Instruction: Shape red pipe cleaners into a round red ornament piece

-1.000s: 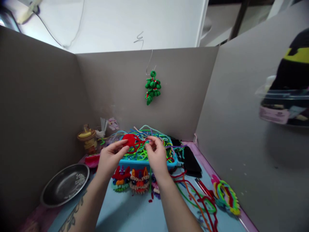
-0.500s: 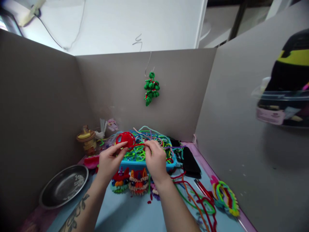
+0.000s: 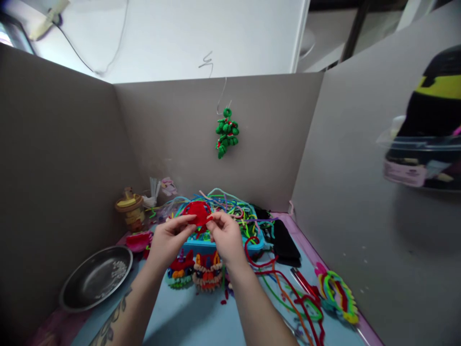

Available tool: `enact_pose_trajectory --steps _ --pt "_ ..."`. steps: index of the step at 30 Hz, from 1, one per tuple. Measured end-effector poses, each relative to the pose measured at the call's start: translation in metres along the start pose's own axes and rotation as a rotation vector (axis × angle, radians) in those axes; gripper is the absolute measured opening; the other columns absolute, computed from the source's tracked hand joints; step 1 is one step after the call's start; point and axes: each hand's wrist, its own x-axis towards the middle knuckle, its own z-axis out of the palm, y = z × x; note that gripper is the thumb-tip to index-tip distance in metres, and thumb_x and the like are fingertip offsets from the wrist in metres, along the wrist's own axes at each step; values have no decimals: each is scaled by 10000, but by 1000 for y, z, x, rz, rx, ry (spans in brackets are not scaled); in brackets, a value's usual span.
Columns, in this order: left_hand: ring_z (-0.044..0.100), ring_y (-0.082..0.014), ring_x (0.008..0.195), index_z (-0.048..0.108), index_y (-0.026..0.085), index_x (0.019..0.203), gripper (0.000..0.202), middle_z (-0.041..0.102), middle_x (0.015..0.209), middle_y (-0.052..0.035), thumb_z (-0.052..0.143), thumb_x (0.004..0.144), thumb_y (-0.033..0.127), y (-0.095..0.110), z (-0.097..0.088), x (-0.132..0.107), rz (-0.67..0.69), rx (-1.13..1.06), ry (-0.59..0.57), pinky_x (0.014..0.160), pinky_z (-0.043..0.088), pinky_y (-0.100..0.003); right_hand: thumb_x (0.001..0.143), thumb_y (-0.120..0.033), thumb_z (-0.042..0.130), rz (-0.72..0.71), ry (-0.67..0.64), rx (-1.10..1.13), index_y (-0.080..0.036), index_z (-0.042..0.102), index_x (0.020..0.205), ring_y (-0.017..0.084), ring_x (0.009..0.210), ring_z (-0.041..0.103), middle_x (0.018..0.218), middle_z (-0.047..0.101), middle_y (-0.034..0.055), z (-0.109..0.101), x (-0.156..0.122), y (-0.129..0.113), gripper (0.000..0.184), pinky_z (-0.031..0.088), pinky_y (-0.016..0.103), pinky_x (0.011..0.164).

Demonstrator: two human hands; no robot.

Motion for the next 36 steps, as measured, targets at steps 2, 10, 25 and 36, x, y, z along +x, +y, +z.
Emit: enact_pose_trajectory --steps 2,10,25,36 --pt "471 -94 499 740 169 866 203 642 598 -1 667 688 232 2 0 -1 42 13 15 500 394 -203 705 -306 634 16 -32 5 -179 552 768 53 371 385 527 468 -73 2 -1 -3 163 307 172 353" --pt "504 -102 516 729 175 900 237 648 618 3 669 698 282 5 8 -7 11 8 183 516 427 -209 679 -124 577 -235 -72 -169 -240 341 1312 85 486 527 995 638 56 19 -17 -12 685 468 214 441" --pt "595 -132 619 711 131 930 279 710 739 -43 681 691 272 1 15 -6 -115 -150 148 607 484 -233 818 -165 501 -343 -13 -269 -235 260 1369 211 937 630 1112 600 108 21 -20 2 606 552 345 758" --pt "615 -139 621 716 140 920 289 719 760 -49 690 674 290 1 19 -7 -141 -198 158 615 503 -246 769 -100 512 -421 35 -435 -247 299 1373 239 1119 549 1245 532 108 18 -19 15 657 501 411 893"
